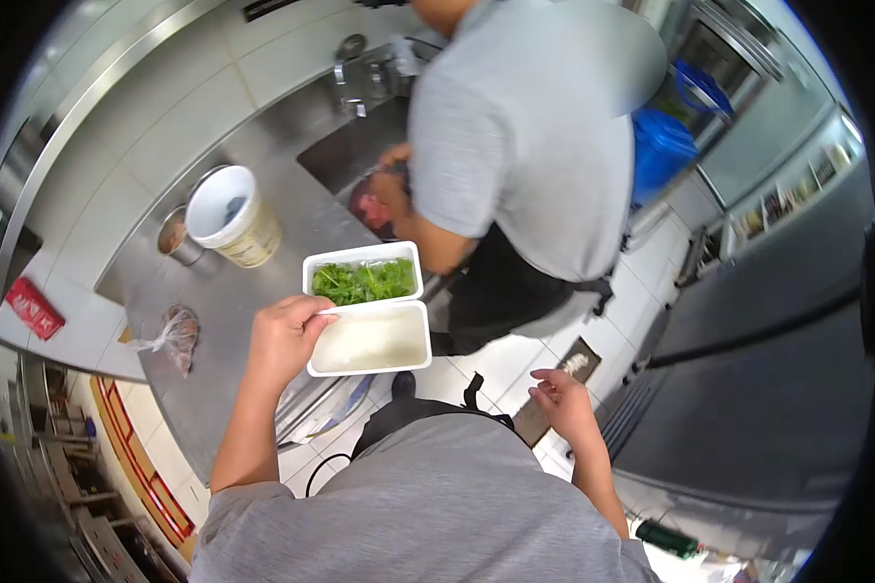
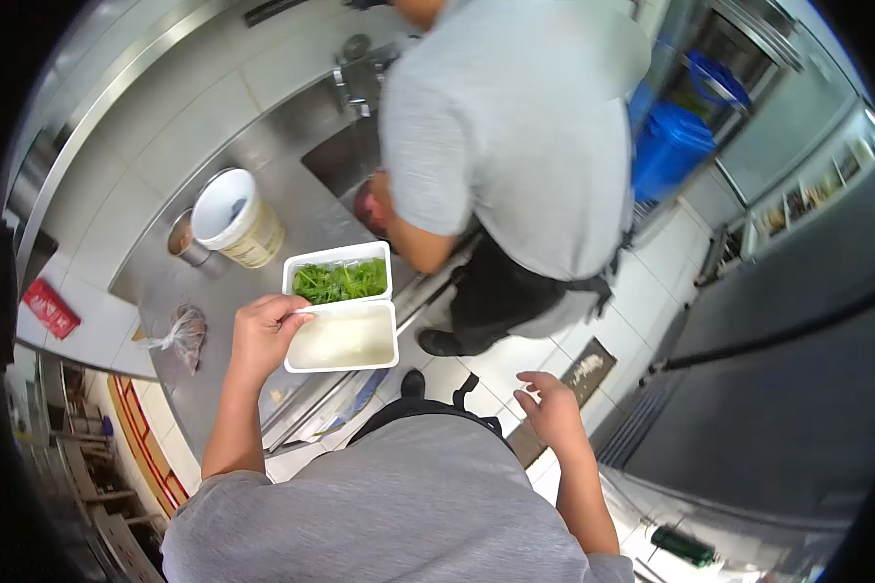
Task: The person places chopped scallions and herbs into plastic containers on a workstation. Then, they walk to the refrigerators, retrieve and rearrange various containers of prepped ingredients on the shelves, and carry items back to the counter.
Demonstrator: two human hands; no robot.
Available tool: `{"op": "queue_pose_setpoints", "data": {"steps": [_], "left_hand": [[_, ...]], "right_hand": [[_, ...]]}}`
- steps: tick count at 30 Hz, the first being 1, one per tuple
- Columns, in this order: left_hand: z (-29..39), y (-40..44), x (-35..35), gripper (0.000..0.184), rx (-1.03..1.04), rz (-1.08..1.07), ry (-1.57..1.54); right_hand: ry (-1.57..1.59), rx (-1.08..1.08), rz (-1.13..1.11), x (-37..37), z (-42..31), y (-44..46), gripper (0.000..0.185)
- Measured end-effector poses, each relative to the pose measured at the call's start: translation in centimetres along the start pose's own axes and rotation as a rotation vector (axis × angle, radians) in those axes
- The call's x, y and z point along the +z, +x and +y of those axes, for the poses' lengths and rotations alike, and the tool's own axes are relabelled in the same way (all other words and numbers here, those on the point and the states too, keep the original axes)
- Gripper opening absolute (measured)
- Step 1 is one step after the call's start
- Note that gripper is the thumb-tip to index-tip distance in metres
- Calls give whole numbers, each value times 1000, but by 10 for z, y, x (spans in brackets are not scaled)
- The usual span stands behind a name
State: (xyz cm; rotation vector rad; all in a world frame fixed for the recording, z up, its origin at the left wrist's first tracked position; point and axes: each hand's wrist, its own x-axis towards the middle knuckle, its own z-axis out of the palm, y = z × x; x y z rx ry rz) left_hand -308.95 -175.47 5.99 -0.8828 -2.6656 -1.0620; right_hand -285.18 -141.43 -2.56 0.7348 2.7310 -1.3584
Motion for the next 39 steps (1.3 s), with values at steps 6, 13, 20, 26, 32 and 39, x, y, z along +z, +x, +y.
{"op": "queue_pose_setpoints", "data": {"steps": [6,13,20,26,32,39], "left_hand": [[126,-17,74,15,369,-114,-200],[285,-24,186,11,757,-387,-403],[437,-50,315,11,1120,-697,-621],[554,-142,403,11,1330,-1100,-821],[668,-301,470,13,1680,-1392,-933],[782,-459,495,28,1332,-1756,-989]], "right_hand": [[-16,-186,350,-92,-6,-105,29],[-453,-305,651,-161,-9,-183,29],[-597,134,694,-213,87,-251,16],[-564,557,924,-206,157,-364,14],[-485,938,1182,-175,221,-497,13],[-502,1076,1327,-195,298,-658,11]]}}
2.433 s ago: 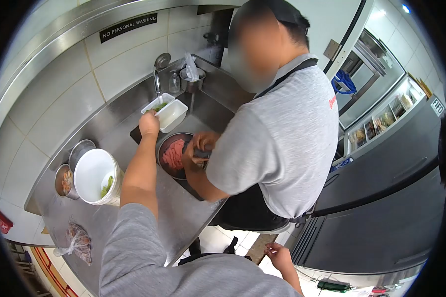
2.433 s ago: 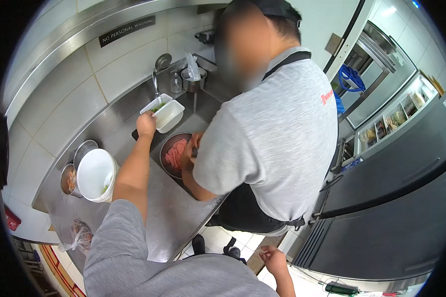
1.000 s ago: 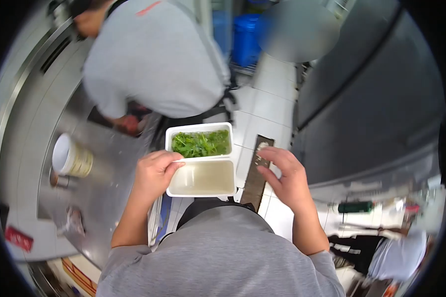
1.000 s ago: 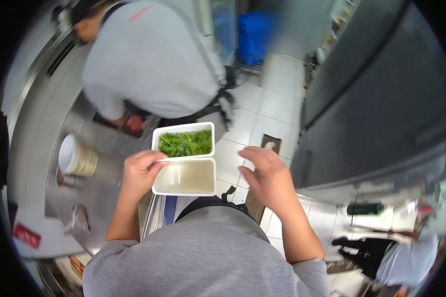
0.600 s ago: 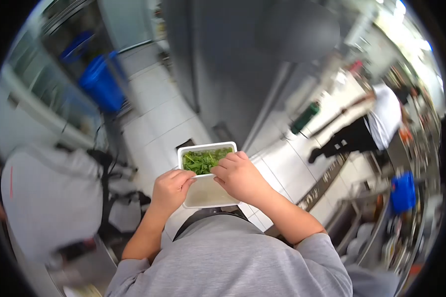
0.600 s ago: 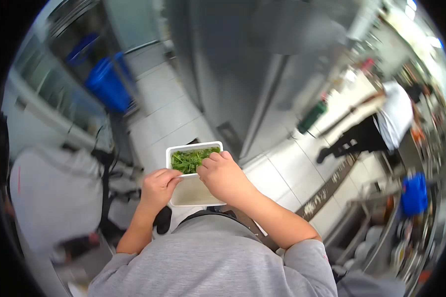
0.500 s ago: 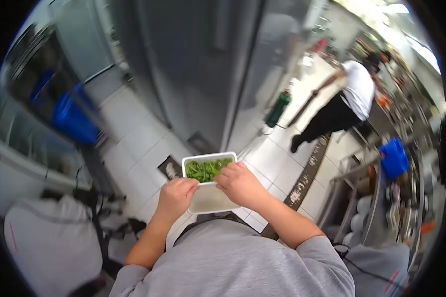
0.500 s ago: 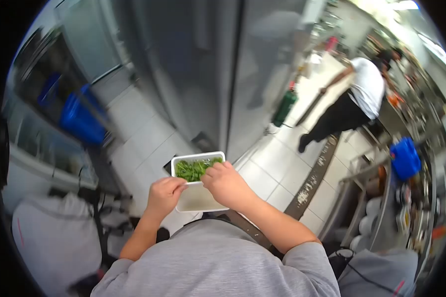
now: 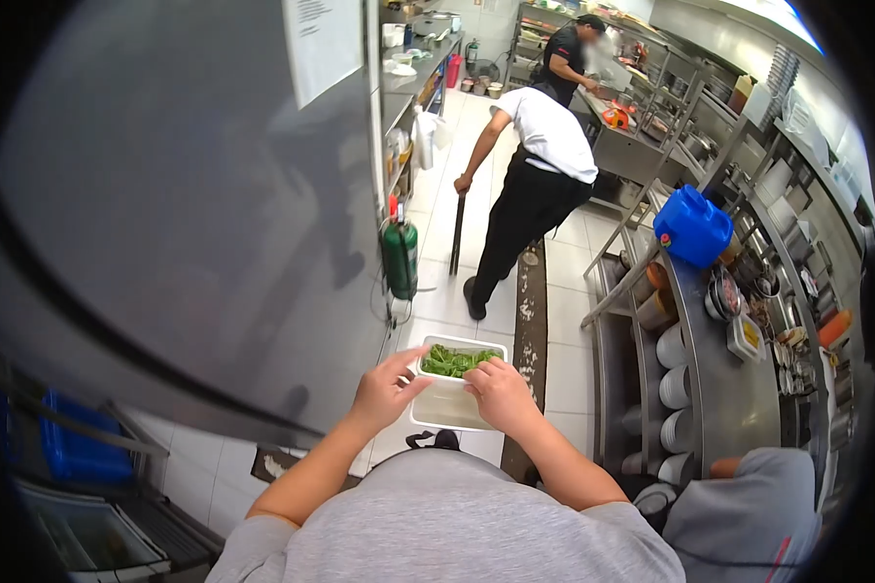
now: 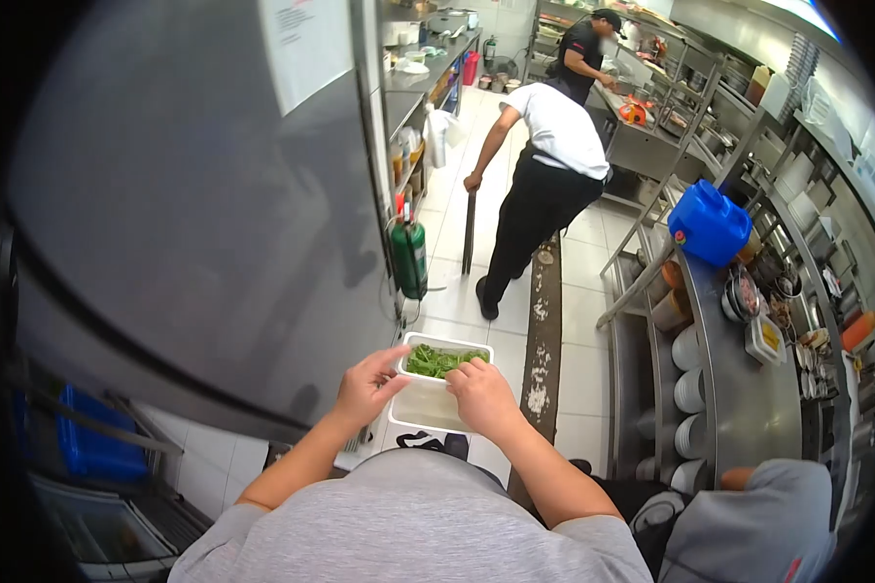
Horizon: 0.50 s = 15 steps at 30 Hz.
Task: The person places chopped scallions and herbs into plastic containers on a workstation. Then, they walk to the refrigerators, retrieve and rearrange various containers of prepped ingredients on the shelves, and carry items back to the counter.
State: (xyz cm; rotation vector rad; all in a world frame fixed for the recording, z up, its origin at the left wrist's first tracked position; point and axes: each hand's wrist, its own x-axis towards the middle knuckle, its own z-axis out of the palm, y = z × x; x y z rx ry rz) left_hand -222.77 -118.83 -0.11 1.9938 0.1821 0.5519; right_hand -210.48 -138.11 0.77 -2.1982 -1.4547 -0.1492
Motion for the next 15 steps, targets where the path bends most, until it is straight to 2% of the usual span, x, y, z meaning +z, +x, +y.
{"op": "queue_pose_setpoints", "data": {"steps": [1,2,4,6,7,8,9,10,12,15], "left_hand": [[-12,18,14,32,-73,181,-179],[-31,33,23,32,-53,184,-184],[-93,47,29,39,-238,307,-240],[-227,19,40,29,-414,89,7],[-282,-12,38,44,-683,-94,75],[-284,-35,29,45,-893,-276,196],[-355,-98,32,46,-873,-430,408],[-361,-123,23,46,-1028,-525,420],[-357,-130,6,45,-1289,-529,353],[-377,-79,-6,45,-1406,-452,287]], "right_hand": [[-8,1,14,-5,20,12,11],[-15,7,37,-9,37,25,11],[-23,17,51,-18,78,53,11],[-56,20,43,-20,116,83,11],[-62,24,44,-20,133,98,11],[-62,15,42,-19,150,113,11],[-58,15,51,-16,165,126,10],[-52,18,61,-14,182,143,8],[-57,18,85,-13,207,179,8],[-62,45,111,-3,239,234,8]]}}
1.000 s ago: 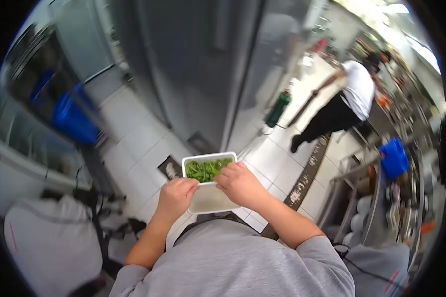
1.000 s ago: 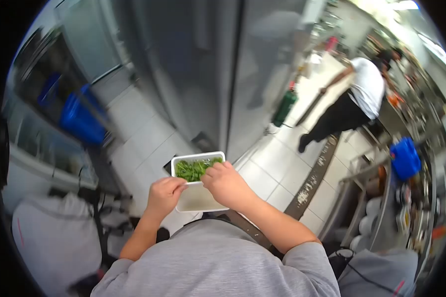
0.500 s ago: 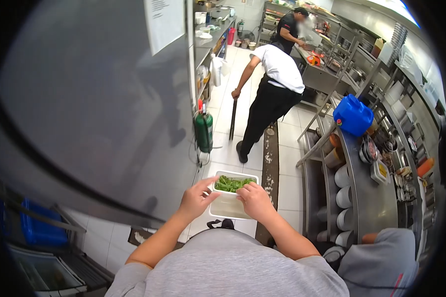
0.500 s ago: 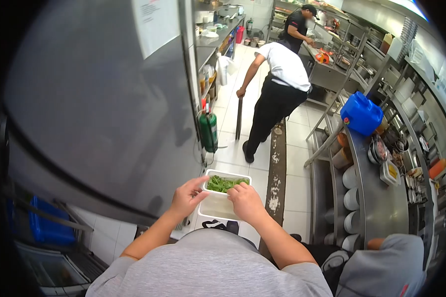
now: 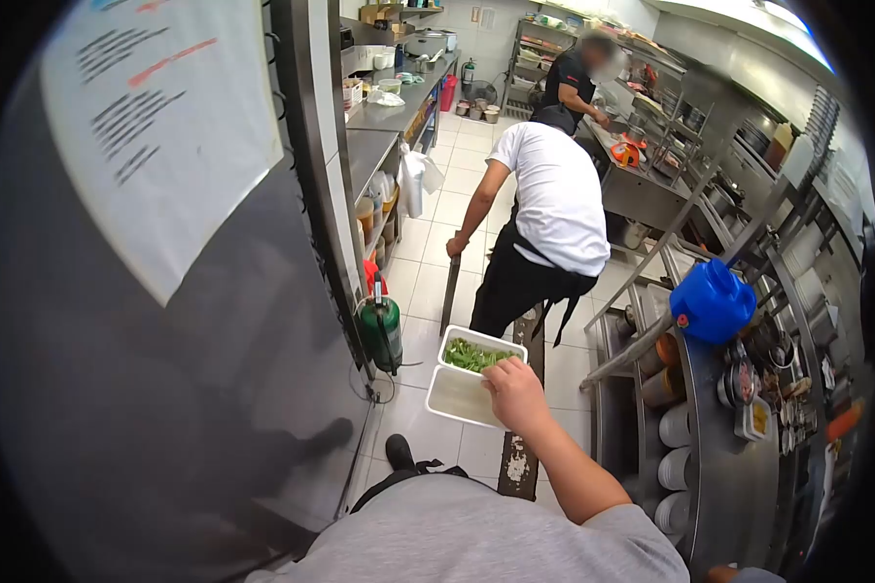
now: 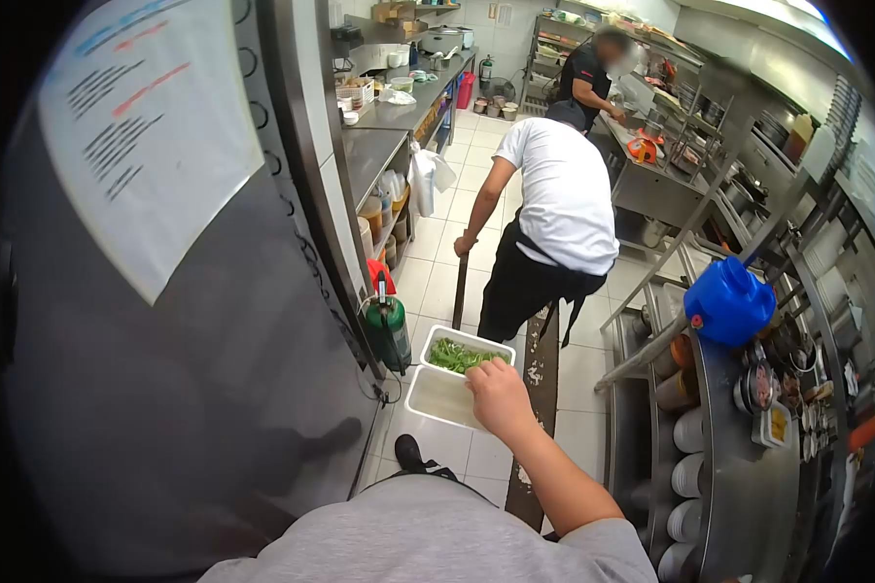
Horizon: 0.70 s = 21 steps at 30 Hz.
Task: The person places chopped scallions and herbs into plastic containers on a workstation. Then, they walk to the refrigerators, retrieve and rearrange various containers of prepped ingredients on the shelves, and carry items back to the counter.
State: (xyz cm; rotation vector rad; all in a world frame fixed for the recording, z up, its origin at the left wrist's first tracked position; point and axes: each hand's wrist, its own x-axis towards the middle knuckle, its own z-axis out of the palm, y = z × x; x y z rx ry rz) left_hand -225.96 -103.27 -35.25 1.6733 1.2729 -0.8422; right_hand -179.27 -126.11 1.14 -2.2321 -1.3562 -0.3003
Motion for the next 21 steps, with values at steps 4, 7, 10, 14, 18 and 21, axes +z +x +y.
{"op": "queue_pose_setpoints", "data": {"steps": [4,7,10,14,18,21], "left_hand": [[88,42,-67,44,94,74,-131],[163,61,-115,44,238,153,-265],[226,60,-152,44,355,213,-384],[259,50,-165,43,386,252,-476],[232,37,-150,42,252,241,-485],[198,33,-134,42,115,214,-466]], "right_hand": [[-16,-9,27,23,35,89,9],[6,-27,51,43,54,147,10],[43,-46,46,62,66,199,12],[97,-112,47,91,78,253,13],[119,-133,15,113,83,288,12],[139,-135,24,125,84,303,12]]}}
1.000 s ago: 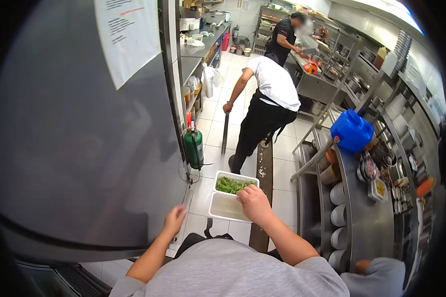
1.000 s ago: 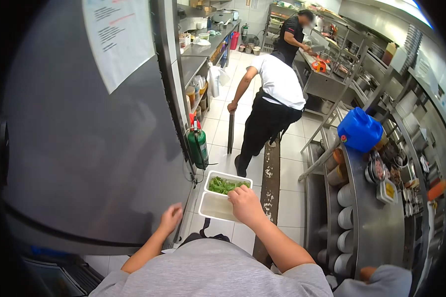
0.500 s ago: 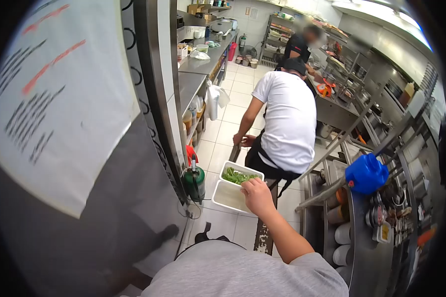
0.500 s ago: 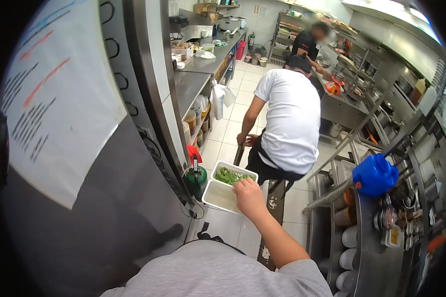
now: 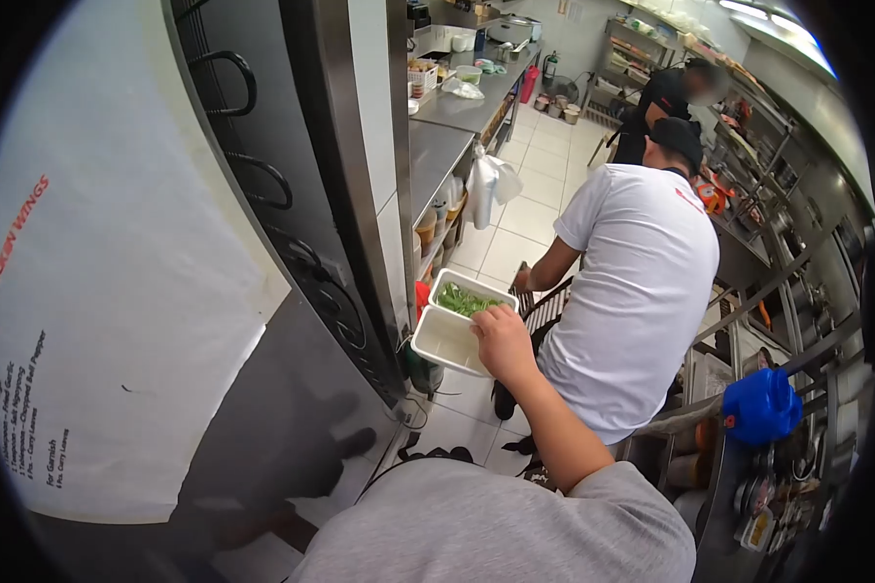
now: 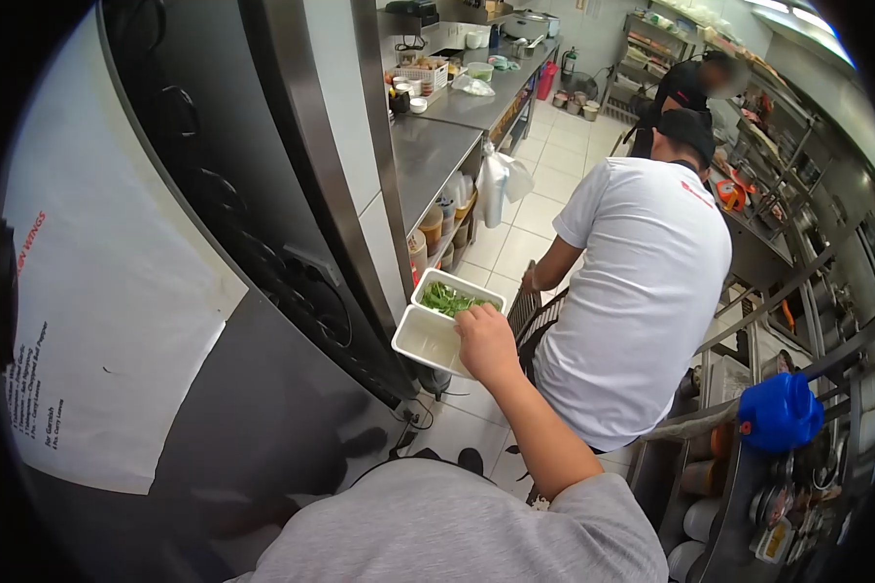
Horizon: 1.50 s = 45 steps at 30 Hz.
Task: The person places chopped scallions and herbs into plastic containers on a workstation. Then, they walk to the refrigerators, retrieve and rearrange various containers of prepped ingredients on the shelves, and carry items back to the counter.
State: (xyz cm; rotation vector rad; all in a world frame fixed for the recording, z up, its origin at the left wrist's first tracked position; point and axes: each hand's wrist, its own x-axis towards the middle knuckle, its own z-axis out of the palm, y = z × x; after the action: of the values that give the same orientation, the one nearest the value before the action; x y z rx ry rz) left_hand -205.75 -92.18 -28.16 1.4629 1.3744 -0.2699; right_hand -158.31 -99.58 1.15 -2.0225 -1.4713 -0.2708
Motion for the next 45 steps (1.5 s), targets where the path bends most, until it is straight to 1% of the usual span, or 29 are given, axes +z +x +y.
{"op": "queue_pose_setpoints", "data": {"steps": [4,8,9,14,17,21,23,26,31,34,36,38,39,41,44,45], "left_hand": [[-41,-13,-9,41,-142,9,26],[-58,-13,-22,41,-184,6,43],[-57,-10,-26,41,-179,6,46],[-32,12,-38,40,-120,2,47],[-6,27,-40,40,-72,1,41],[34,51,-43,39,-47,3,45],[52,61,-40,39,-64,9,46],[76,71,-36,39,-124,32,34],[108,71,-24,38,-230,75,-16],[123,59,-15,37,-291,112,-74],[129,52,-8,37,-335,136,-112],[133,44,-3,37,-379,157,-145],[136,40,-1,37,-402,167,-160],[138,35,4,37,-438,185,-183],[140,30,12,36,-487,201,-222],[142,30,14,36,-498,206,-230]], "right_hand": [[-20,5,-42,11,9,12,13],[-42,32,-41,20,21,26,11],[-55,7,20,22,23,31,4],[-112,22,48,33,56,66,3],[-189,9,63,46,86,97,3],[-203,12,101,70,121,148,4],[-193,39,52,85,136,177,6],[-179,-9,81,126,164,223,4],[-89,-71,57,205,199,294,5],[-80,-82,24,250,210,333,7],[-99,-70,43,277,220,353,9],[-91,-102,41,305,232,374,10],[-108,-70,8,319,238,384,13],[-148,-45,-64,333,242,405,16],[-138,-63,-35,355,247,428,17],[-142,-59,-58,363,249,434,19]]}}
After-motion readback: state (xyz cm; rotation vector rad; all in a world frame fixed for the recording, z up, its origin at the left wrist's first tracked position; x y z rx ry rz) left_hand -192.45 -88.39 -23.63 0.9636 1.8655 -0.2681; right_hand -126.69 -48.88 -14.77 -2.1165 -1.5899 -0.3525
